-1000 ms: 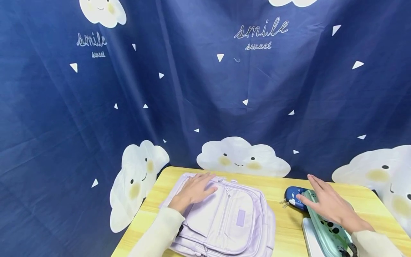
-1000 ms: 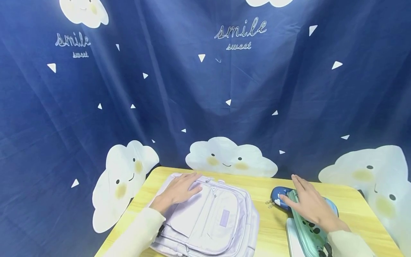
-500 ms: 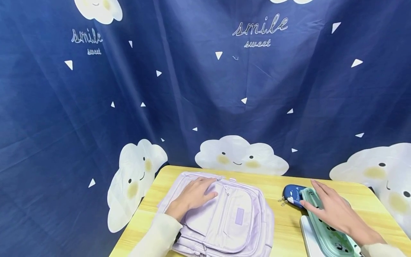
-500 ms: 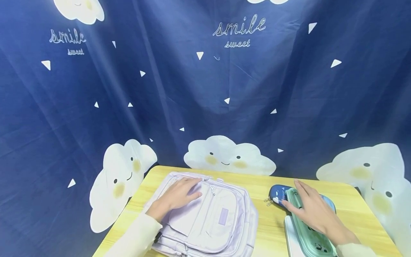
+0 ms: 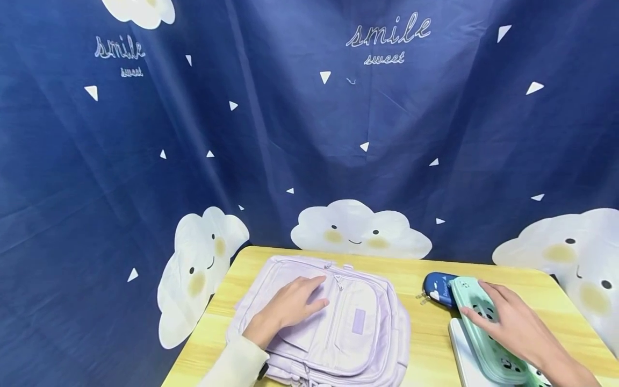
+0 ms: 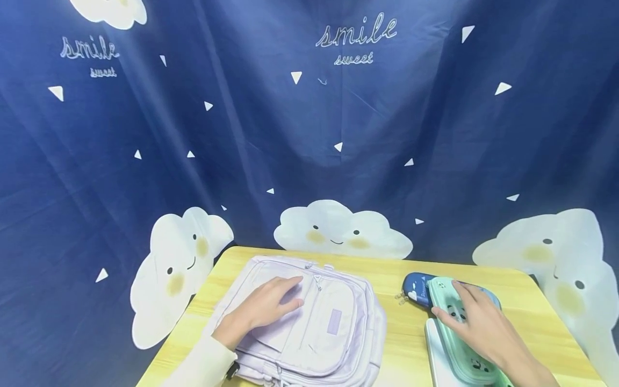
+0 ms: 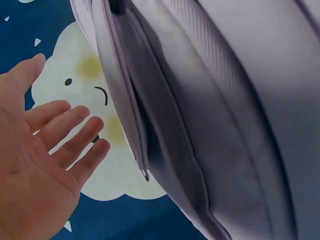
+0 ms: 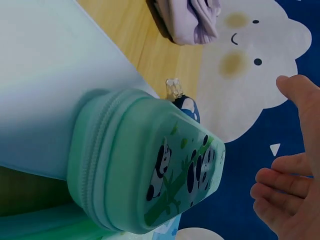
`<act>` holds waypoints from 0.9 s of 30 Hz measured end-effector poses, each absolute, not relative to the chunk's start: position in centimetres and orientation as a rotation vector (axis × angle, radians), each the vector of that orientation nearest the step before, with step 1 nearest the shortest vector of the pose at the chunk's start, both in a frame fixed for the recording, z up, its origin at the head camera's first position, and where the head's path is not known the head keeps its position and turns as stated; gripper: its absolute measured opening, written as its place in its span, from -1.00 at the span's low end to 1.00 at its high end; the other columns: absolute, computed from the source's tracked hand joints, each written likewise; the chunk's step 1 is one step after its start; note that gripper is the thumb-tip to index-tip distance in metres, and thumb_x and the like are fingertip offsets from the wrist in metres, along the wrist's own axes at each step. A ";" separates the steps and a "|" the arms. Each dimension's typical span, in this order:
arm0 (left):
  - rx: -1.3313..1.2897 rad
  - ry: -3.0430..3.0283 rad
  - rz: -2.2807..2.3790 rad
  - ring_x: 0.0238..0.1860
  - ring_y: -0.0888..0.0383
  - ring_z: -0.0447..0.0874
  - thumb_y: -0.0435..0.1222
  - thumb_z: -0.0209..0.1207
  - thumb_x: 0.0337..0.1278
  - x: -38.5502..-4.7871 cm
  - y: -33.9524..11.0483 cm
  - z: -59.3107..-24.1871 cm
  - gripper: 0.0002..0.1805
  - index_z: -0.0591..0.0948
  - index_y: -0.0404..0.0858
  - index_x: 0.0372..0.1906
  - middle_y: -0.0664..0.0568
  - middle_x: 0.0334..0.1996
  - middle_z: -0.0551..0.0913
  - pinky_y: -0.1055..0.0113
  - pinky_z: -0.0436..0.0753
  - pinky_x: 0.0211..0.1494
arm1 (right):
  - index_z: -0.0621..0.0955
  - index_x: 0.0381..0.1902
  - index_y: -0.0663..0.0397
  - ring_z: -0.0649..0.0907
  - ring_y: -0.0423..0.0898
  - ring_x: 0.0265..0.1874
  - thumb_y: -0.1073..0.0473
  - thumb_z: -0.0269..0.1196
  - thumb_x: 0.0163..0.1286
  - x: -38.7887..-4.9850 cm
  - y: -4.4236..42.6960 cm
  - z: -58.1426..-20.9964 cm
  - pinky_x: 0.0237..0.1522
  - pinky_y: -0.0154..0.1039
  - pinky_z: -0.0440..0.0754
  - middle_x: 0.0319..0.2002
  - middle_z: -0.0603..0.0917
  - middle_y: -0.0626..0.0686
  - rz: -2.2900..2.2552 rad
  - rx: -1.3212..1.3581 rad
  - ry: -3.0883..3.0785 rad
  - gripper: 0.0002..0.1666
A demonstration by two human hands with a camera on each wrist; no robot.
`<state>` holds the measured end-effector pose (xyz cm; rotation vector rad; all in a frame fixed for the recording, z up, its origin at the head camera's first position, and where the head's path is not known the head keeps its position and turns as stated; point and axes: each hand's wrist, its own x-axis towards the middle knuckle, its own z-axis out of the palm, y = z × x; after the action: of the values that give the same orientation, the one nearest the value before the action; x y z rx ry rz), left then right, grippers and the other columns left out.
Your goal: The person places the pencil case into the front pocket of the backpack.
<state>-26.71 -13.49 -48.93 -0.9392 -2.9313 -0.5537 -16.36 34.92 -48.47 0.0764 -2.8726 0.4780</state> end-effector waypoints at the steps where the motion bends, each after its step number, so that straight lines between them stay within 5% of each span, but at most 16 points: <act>1: -0.943 -2.930 -0.554 0.45 -0.06 0.62 0.14 0.21 0.52 -26.5 -13.4 -49.0 -0.29 0.51 -0.12 0.59 -0.04 0.44 0.67 -0.05 0.55 0.52 | 0.43 0.47 0.56 0.47 0.61 0.29 -0.37 0.40 0.43 -16.1 34.9 -48.5 0.22 0.60 0.44 0.34 0.48 0.65 0.479 0.070 -2.866 0.14; 27: -1.107 -2.909 -0.558 0.49 -0.07 0.59 0.16 0.16 0.58 -21.3 -12.0 -50.9 -0.23 0.51 -0.29 0.57 -0.10 0.50 0.60 0.03 0.53 0.55 | 0.38 0.47 0.60 0.41 0.66 0.22 -0.46 0.38 0.40 -12.5 34.1 -50.7 0.21 0.65 0.39 0.34 0.37 0.75 0.470 -0.225 -2.946 0.25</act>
<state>-21.33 -12.04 -50.87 -1.1066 -2.9090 -0.5578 -12.45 34.11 -50.71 -0.2251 -2.9463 0.4701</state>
